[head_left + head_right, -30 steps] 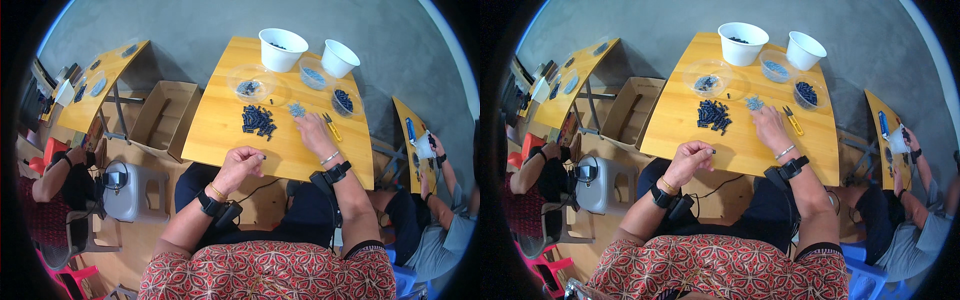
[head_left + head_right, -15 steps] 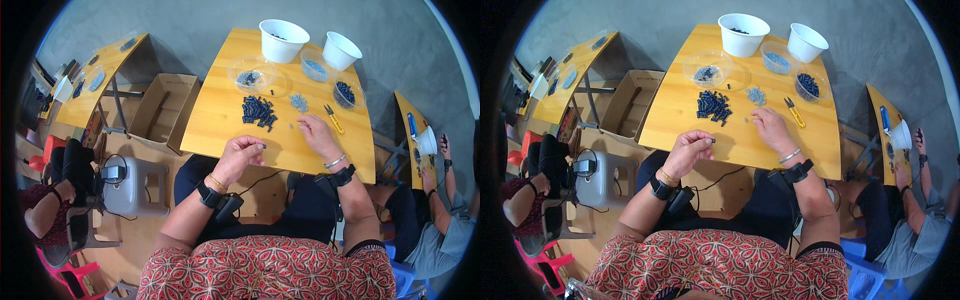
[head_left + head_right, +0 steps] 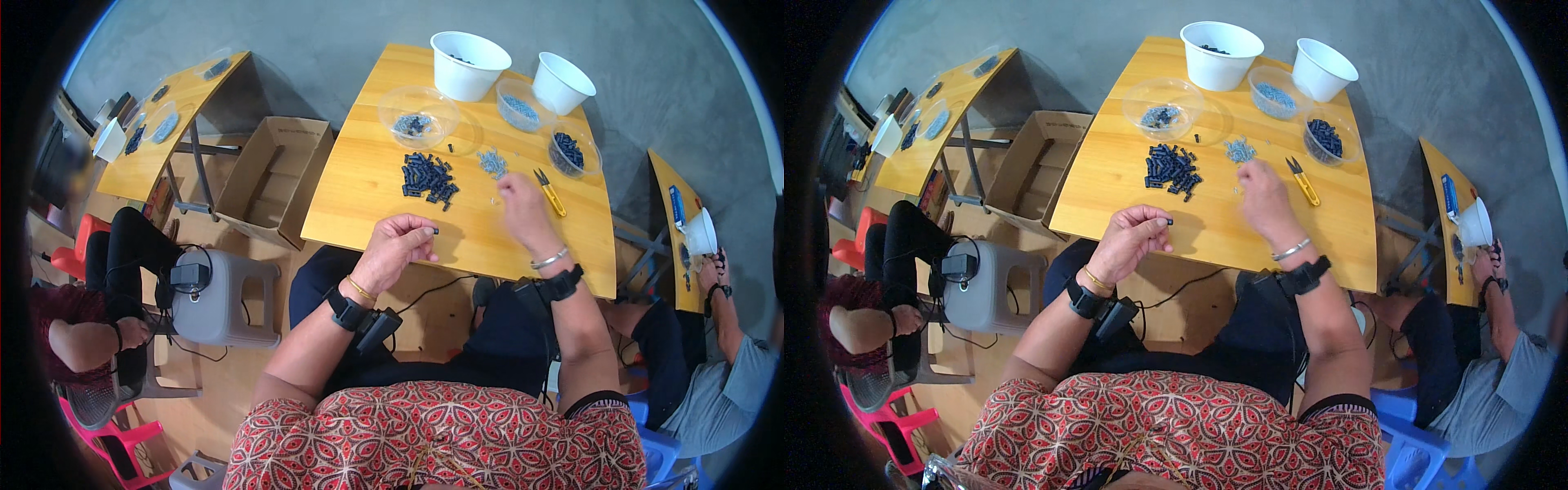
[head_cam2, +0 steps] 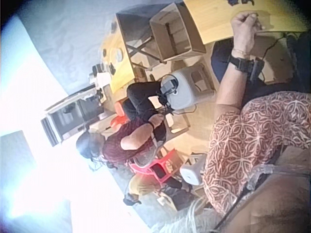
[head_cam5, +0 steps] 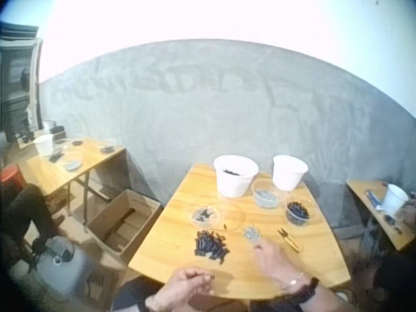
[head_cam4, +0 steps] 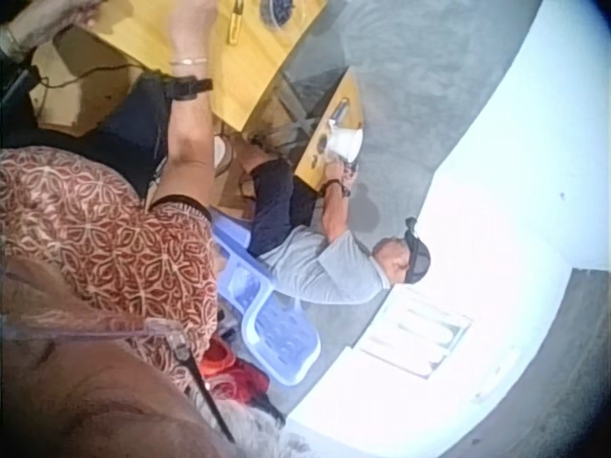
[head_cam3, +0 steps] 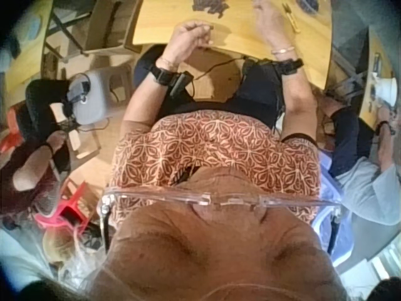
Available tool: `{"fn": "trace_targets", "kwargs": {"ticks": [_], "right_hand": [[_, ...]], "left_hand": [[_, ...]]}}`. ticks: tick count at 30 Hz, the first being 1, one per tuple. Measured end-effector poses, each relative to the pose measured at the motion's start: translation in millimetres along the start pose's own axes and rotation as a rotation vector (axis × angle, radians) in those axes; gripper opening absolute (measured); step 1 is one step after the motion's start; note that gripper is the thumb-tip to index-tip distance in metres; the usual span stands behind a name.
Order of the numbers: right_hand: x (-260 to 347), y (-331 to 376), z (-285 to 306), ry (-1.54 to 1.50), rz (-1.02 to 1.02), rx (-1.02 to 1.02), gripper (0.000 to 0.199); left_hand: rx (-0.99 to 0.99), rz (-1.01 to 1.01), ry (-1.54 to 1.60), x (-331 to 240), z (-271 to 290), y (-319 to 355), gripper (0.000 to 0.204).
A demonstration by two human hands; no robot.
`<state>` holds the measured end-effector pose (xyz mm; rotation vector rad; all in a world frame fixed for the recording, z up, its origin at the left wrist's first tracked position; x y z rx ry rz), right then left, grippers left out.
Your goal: Assembling small black plastic and metal pins or connectors by hand.
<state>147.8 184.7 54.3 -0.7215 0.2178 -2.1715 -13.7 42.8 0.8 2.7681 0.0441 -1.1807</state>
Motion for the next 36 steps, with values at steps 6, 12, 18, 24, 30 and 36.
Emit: {"fn": "trace_targets", "kwargs": {"ticks": [6, 12, 18, 24, 30, 36], "right_hand": [[-1.7, 3.4, 23.5, 0.063, 0.159, -0.139, 0.009], [-51.2, 30.8, 1.3, -0.173, -0.172, -0.082, 0.012], [-46.9, 33.1, -4.1, -0.13, -0.084, -0.114, 0.008], [-35.3, 17.0, -11.4, -0.146, -0.147, -0.044, 0.008], [-19.8, 3.7, -21.9, 0.111, 0.068, -0.011, 0.008], [-12.9, 11.2, -12.2, -0.195, -0.075, 0.038, 0.004]], "left_hand": [[-0.135, -0.028, 0.054, 0.0, 5.4, -0.3, 0.011], [-0.113, -0.023, 0.1, -0.6, 1.0, -3.2, 0.014], [-0.104, -0.029, 0.123, 2.4, 4.9, -3.0, 0.014], [-0.094, -0.026, 0.115, 2.1, 5.4, -1.6, 0.012], [-0.075, -0.028, 0.084, 0.0, 4.1, -1.4, 0.011], [-0.045, 0.008, 0.122, -0.8, 2.5, 6.7, 0.009]]}}
Point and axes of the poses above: each hand's wrist, its own y-axis away from the middle knuckle, its own z-axis out of the back of the hand, x = y × z, the point moved 4 cm from there along -y, towards the middle knuckle, and after that the axes turned 5 degrees about y, right-handed, at the moved point
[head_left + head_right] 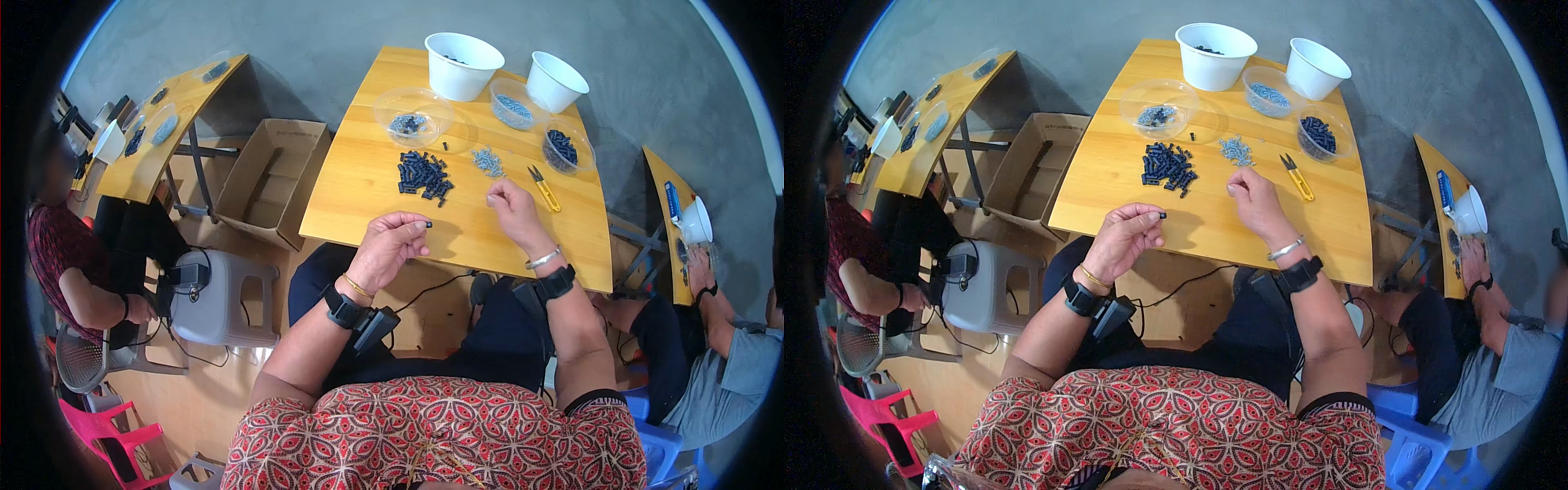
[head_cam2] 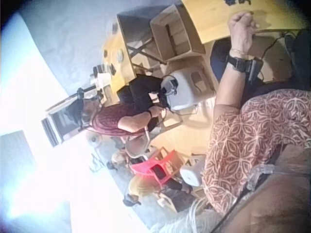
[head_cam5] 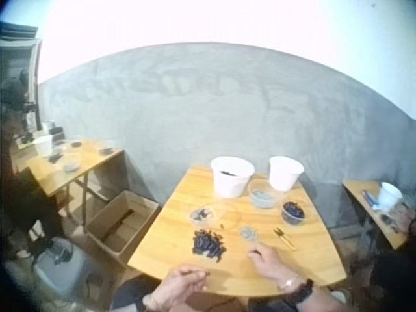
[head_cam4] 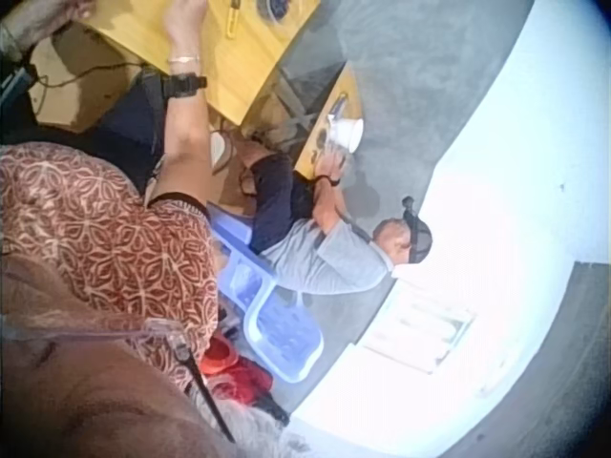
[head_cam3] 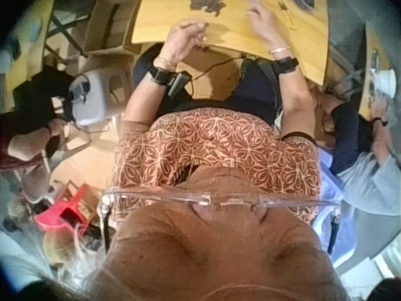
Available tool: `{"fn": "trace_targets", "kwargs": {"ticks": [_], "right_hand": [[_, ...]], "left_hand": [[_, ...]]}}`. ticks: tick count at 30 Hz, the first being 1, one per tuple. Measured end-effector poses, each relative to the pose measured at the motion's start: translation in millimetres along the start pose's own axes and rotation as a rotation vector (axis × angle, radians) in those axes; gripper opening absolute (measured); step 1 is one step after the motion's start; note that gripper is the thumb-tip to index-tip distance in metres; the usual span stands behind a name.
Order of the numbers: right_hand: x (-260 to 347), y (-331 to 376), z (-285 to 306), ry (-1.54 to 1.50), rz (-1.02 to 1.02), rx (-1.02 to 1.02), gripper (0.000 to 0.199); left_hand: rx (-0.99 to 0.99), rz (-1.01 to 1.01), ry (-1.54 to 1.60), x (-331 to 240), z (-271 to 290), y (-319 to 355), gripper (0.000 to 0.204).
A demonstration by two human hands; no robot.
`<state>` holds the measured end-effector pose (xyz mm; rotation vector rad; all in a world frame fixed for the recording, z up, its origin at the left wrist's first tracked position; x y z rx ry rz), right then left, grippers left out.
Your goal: Assembling small black plastic and metal pins or connectors by hand.
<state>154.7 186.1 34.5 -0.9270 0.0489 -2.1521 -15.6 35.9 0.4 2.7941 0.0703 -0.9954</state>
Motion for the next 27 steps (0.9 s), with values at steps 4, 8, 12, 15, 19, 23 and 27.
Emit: {"fn": "trace_targets", "kwargs": {"ticks": [4, 8, 12, 15, 19, 23, 27], "right_hand": [[22.3, 18.0, 1.9, -0.671, -0.213, 0.102, 0.007], [54.9, 30.7, 1.4, -1.057, -0.259, 0.128, 0.011], [75.0, 38.9, 2.0, -1.101, -0.258, 0.208, 0.012], [83.2, 43.6, 0.6, -1.124, -0.249, 0.238, 0.014], [90.5, 48.0, -2.1, -1.141, -0.179, 0.228, 0.012], [93.5, 50.6, -2.2, -1.207, -0.147, 0.194, 0.009], [93.8, 51.8, -4.8, -1.267, -0.121, 0.208, 0.008]], "left_hand": [[0.04, 0.02, 0.027, -1.6, -18.4, 7.2, 0.01], [0.095, 0.01, 0.035, 0.3, -27.7, 12.8, 0.011], [0.097, 0.005, 0.038, -2.2, -35.9, 21.9, 0.012], [0.124, -0.003, 0.07, -3.1, -40.1, 27.4, 0.013], [0.136, -0.016, 0.108, -4.3, -45.5, 33.0, 0.013], [0.16, -0.032, 0.119, -4.7, -47.0, 34.9, 0.014], [0.152, -0.027, 0.095, -4.6, -49.0, 37.0, 0.014]]}}
Point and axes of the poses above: each hand's wrist, its own y-axis away from the middle knuckle, its own z-axis out of the back of the hand, x = y × z, the point moved 4 cm from there along -y, towards the middle knuckle, and after that the axes turned 5 degrees about y, right-handed, at the moved point
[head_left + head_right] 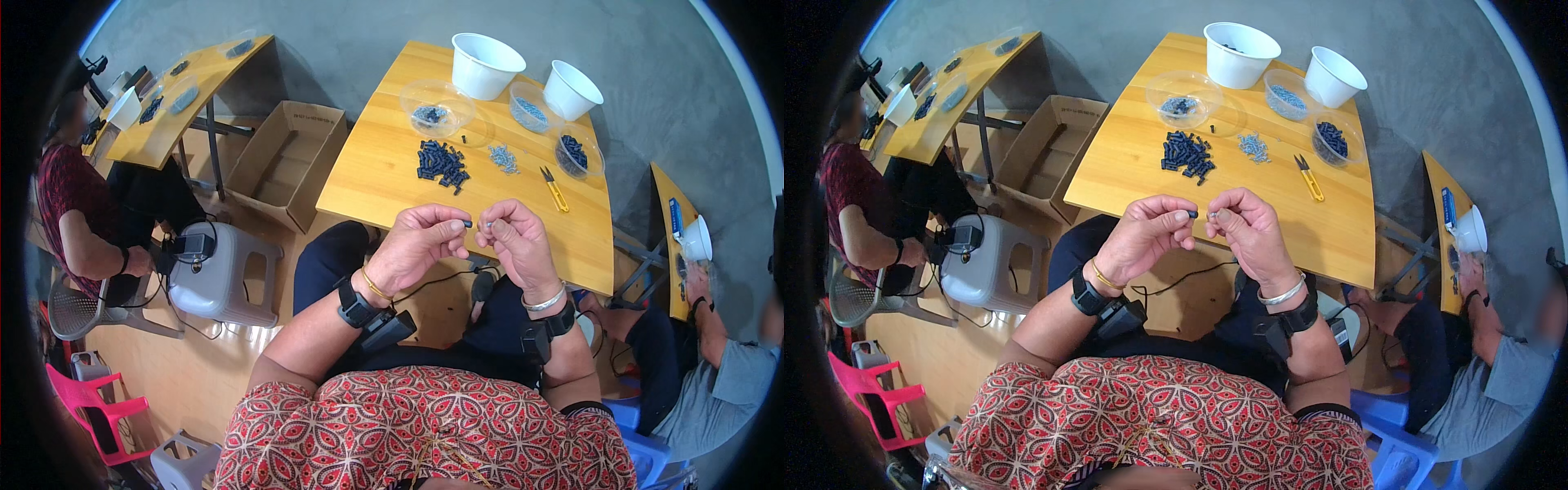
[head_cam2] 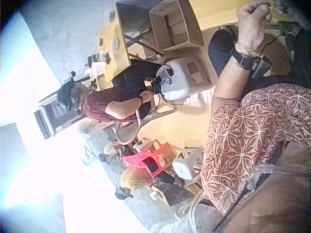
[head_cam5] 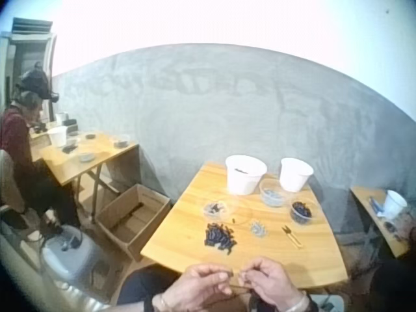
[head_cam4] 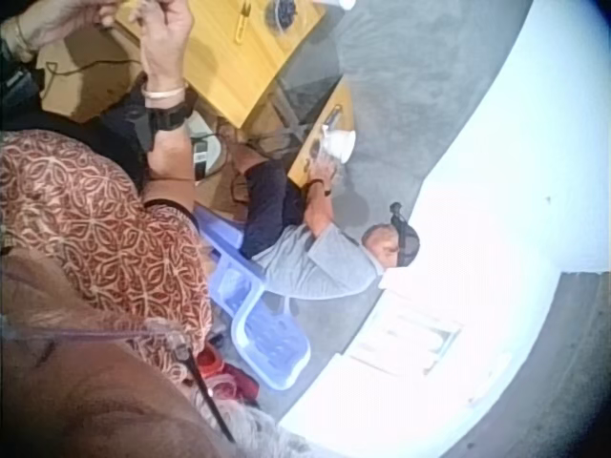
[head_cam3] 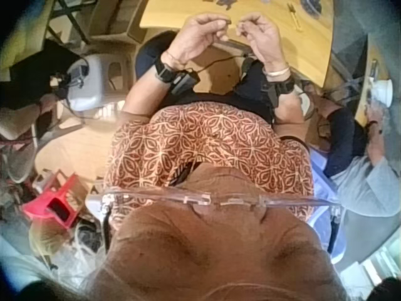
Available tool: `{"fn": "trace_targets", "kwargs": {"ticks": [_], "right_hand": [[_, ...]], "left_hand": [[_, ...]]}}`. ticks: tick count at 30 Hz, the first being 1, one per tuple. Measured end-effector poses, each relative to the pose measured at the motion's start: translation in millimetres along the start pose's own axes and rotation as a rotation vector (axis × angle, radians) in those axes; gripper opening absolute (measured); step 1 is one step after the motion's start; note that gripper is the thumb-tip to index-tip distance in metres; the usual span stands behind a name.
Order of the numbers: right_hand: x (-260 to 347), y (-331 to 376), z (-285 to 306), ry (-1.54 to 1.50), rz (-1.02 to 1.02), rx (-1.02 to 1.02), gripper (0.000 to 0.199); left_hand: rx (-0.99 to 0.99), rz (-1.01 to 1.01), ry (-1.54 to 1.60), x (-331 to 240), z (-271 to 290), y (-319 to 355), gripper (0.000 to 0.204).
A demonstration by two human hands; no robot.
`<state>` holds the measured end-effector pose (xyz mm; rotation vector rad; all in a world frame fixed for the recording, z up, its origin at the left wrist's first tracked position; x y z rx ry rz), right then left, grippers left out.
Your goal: Assembling small black plastic and metal pins or connectors by hand.
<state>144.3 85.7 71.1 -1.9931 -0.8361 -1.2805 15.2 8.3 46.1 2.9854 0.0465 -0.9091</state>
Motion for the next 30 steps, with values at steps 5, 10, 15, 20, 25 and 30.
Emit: {"fn": "trace_targets", "kwargs": {"ticks": [5, 10, 15, 20, 25, 30], "right_hand": [[4.3, 1.3, -1.9, 0.338, 0.134, -0.106, 0.004], [8.6, 2.9, -9.8, 0.666, 0.278, -0.167, 0.003], [7.1, 2.1, -13.0, 0.817, 0.377, -0.174, 0.006], [12.7, 2.1, -18.8, 0.949, 0.418, -0.161, 0.007], [15.9, 2.0, -23.0, 0.998, 0.463, -0.152, 0.008], [15.3, 4.0, -22.2, 1.018, 0.452, -0.155, 0.008]], "left_hand": [[0.014, 0.036, 0.088, 3.5, -0.9, 0.8, 0.013], [0.003, 0.034, 0.092, 6.5, 1.5, 0.4, 0.013], [0.009, 0.037, 0.078, 8.5, 0.8, 0.3, 0.013], [-0.016, 0.039, 0.041, 9.9, 2.1, -0.5, 0.012], [-0.007, 0.028, 0.016, 10.0, 2.4, 0.1, 0.012], [0.001, 0.021, 0.021, 11.6, 3.5, -1.1, 0.012]]}}
Point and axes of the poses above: each hand's wrist, its own y-axis away from the middle knuckle, its own z-axis out of the back of the hand, x = y × z, the point moved 4 cm from there along -y, towards the middle knuckle, and after that the axes turned 5 degrees about y, right-handed, at the moved point
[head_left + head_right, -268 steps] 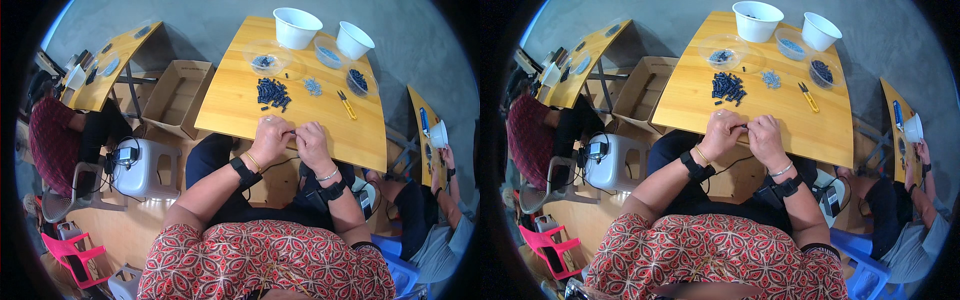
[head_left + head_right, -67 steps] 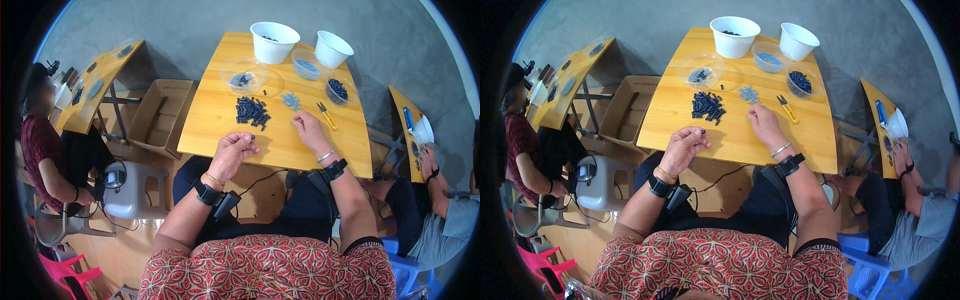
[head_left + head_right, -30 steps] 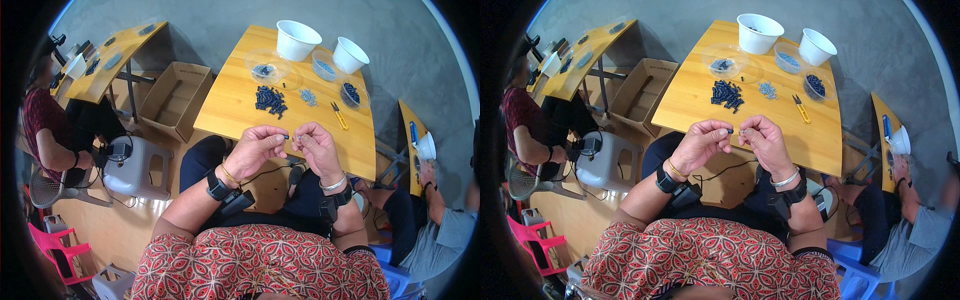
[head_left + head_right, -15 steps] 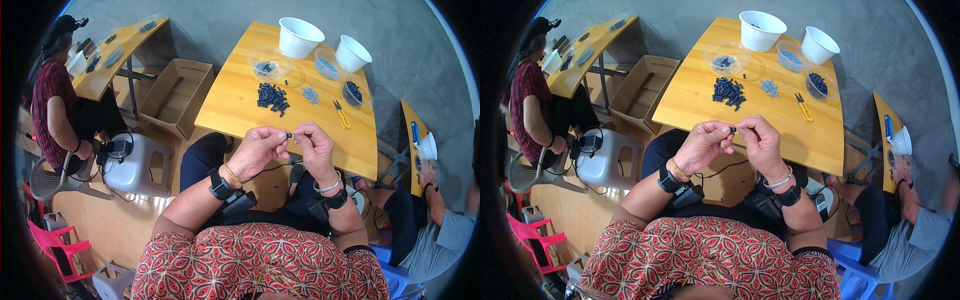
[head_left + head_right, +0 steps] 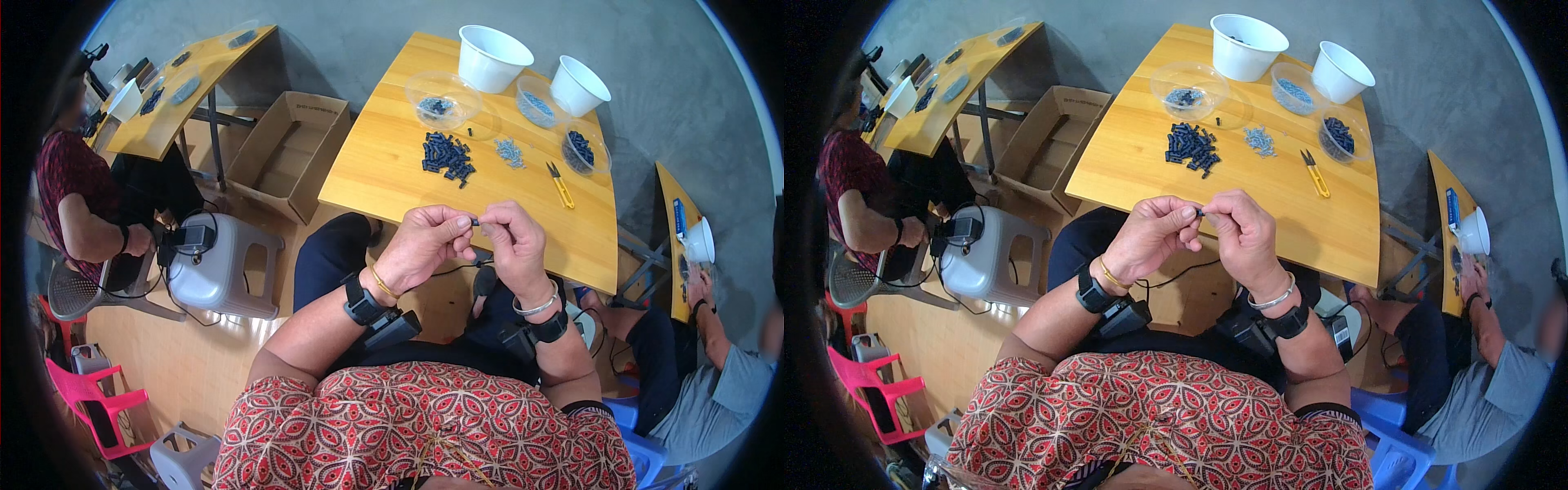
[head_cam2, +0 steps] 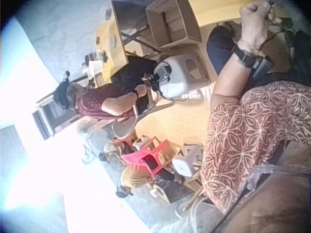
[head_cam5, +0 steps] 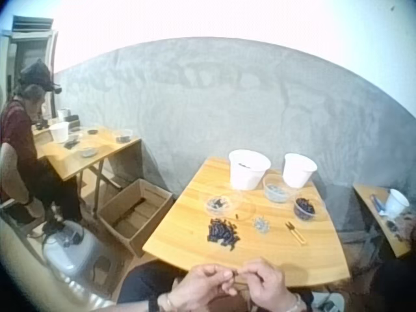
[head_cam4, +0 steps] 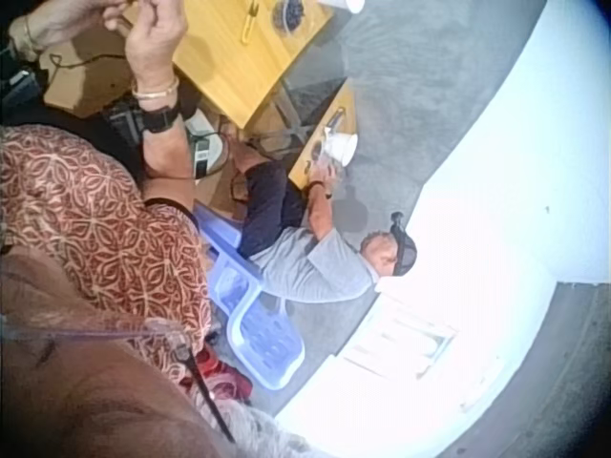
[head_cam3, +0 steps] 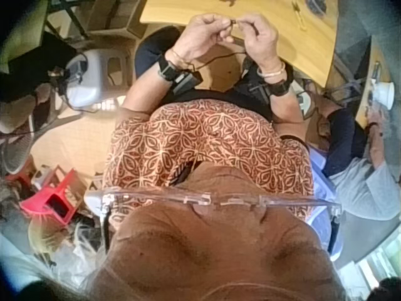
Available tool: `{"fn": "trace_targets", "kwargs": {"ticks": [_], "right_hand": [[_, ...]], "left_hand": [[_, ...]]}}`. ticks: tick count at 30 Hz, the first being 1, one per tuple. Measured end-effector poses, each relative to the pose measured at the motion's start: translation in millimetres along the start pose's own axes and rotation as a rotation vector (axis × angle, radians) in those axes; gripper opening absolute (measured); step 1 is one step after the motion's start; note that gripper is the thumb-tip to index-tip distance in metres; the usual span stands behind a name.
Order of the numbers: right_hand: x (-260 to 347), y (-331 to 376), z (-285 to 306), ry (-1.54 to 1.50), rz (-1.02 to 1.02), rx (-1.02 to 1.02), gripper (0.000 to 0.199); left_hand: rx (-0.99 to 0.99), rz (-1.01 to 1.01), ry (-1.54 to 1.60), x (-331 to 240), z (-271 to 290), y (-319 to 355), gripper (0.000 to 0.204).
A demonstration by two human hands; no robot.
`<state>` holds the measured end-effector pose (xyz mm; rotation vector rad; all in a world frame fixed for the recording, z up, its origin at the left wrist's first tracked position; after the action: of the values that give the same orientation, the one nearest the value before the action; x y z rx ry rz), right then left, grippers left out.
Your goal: Assembling small black plastic and metal pins or connectors by hand.
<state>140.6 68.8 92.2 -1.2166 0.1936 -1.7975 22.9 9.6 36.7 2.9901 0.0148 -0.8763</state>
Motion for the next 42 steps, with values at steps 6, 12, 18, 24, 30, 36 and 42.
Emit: {"fn": "trace_targets", "kwargs": {"ticks": [6, 12, 18, 24, 30, 36, 42], "right_hand": [[-5.7, 1.3, 1.1, -0.041, -0.046, -0.08, 0.007], [0.1, 0.5, -6.5, -0.006, -0.056, 0.019, 0.006], [-10.4, 6.5, -13.8, -0.199, -0.159, 0.005, 0.004], [-18.2, 8.2, -17.3, -0.475, -0.307, 0.019, 0.003], [-13.1, -2.3, -2.6, -0.215, -0.121, 0.01, 0.003], [-6.6, -6.7, 0.9, -0.12, -0.064, 0.018, 0.004], [-1.2, -7.0, -1.7, -0.024, -0.014, 0.065, 0.006]], "left_hand": [[-0.05, -0.021, -0.059, 0.7, -0.9, -0.5, 0.012], [-0.06, -0.051, -0.142, -5.2, 1.7, -0.3, 0.013], [-0.022, -0.041, -0.053, -7.8, -1.8, 0.0, 0.016], [0.01, -0.134, -0.163, -8.0, 4.7, -2.6, 0.015], [-0.038, -0.226, -0.405, -12.6, 2.3, -2.1, 0.014], [-0.066, -0.249, -0.55, -13.4, -0.8, 1.4, 0.014], [-0.061, -0.252, -0.572, -10.4, -0.3, 1.2, 0.013]]}}
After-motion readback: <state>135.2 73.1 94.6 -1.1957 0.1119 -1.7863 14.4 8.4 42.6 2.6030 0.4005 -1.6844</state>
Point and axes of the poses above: each hand's wrist, its own y-axis away from the middle knuckle, its own z-axis out of the back of the hand, x = y × z, the point moved 4 cm from there along -y, towards the middle knuckle, and after that the axes turned 5 degrees about y, right-handed, at the moved point
